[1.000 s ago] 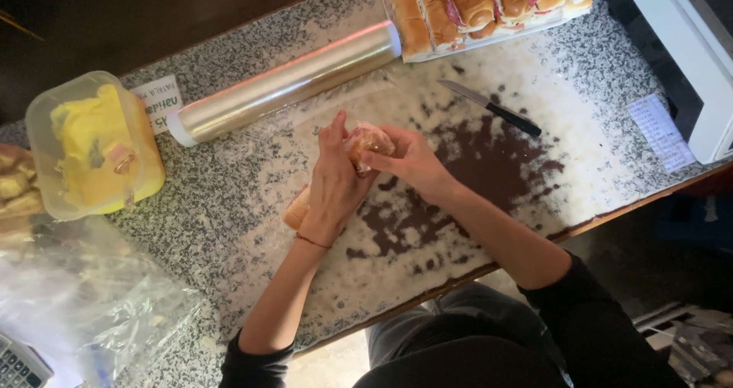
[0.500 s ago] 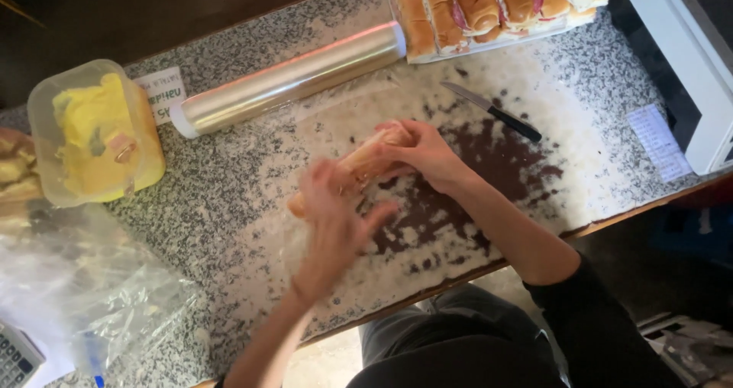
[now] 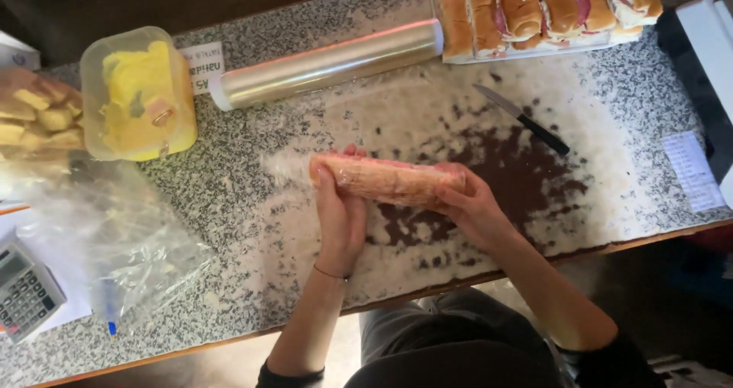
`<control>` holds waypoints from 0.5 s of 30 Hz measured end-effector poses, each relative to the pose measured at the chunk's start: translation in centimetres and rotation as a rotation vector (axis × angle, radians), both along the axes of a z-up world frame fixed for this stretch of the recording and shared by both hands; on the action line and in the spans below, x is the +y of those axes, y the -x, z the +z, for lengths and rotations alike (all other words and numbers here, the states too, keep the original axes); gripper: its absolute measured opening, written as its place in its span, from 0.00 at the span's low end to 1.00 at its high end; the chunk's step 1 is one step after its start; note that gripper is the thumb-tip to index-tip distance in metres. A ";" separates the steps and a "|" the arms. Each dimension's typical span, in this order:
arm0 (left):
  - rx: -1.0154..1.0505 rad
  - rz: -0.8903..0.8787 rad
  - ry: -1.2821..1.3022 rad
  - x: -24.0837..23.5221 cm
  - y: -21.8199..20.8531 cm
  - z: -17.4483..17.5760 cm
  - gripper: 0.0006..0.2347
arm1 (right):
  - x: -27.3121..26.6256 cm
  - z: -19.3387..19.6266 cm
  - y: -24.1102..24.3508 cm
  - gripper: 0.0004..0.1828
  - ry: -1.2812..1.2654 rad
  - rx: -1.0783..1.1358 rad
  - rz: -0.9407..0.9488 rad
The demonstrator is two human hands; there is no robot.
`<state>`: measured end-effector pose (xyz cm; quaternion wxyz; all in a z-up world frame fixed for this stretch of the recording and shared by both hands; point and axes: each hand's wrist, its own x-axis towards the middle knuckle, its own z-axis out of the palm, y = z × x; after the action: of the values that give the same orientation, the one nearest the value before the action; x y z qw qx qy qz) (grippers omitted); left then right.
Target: Wrapping individual sandwiches in plastic wrap on a deli counter.
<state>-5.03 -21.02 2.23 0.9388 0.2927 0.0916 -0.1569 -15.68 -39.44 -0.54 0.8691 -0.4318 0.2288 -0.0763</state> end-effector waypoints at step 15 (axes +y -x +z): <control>-1.038 -0.353 -0.699 -0.9 0.0 10.9 0.10 | 0.0 17.1 -4.1 0.38 1.006 -0.536 0.214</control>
<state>-5.06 -21.93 13.17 0.6706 0.6294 -0.3775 -0.1080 -11.61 -39.42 16.53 0.5875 -0.7780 -0.1088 -0.1943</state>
